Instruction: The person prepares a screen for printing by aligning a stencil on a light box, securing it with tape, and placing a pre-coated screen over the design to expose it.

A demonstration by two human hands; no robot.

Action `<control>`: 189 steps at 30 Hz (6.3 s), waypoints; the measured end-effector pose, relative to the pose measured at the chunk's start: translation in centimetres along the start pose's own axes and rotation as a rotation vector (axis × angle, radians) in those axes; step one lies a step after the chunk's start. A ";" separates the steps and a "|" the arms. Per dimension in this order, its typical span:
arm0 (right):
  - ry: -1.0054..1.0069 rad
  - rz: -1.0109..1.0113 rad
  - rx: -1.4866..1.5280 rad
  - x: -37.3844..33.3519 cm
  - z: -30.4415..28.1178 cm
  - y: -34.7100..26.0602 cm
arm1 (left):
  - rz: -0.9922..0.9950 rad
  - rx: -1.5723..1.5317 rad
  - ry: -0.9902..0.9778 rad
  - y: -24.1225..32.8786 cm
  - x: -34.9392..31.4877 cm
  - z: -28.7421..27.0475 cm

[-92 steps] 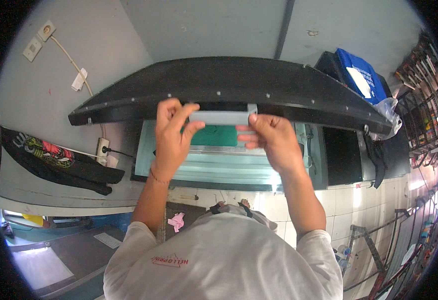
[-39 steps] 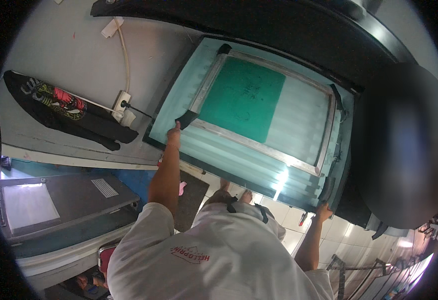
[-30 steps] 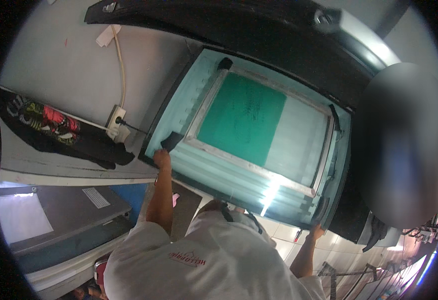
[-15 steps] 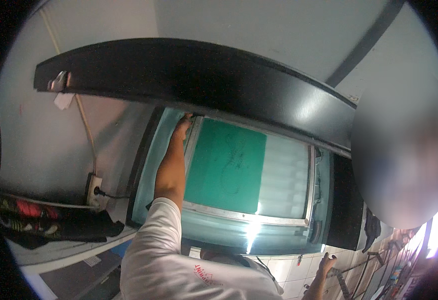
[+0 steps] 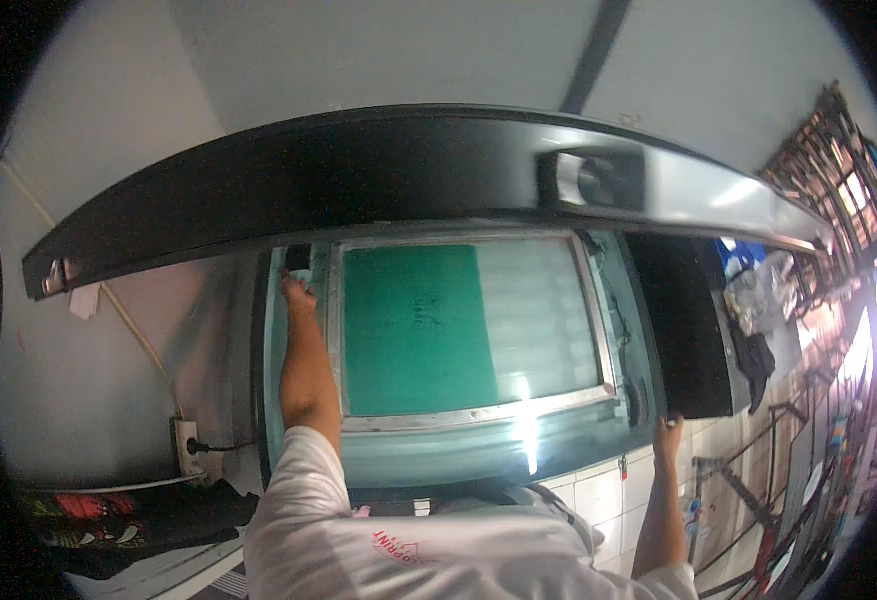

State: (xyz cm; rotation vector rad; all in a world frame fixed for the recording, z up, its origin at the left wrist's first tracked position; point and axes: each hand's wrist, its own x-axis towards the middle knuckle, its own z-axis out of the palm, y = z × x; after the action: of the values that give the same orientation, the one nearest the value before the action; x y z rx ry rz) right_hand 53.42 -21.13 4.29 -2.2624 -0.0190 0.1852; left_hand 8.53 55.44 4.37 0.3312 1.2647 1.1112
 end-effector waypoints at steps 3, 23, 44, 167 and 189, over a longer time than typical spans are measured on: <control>0.011 -0.398 -0.092 8.6 0.6 0.0 | 0.013 0.106 -0.016 -2.7 -3.9 1.4; 0.046 -0.587 -0.188 33.2 31.5 -20.5 | 2.335 0.816 0.204 9.1 -55.5 19.5; -0.182 -0.283 -0.092 17.6 19.9 -13.1 | 1.686 0.929 0.425 1.5 -39.3 2.8; -1.184 -0.871 -0.489 -9.8 28.4 -24.8 | 0.654 1.332 -0.507 -23.3 -44.5 -20.4; -1.133 -0.823 -0.224 -19.8 20.6 -31.4 | 0.639 1.275 -0.549 -23.6 -44.0 -21.4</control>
State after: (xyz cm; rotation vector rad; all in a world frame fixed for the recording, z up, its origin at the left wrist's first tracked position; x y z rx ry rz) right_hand 32.53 13.21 17.76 -1.8714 -1.5624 0.9962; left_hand 5.61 1.23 5.62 1.9516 1.2245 0.4712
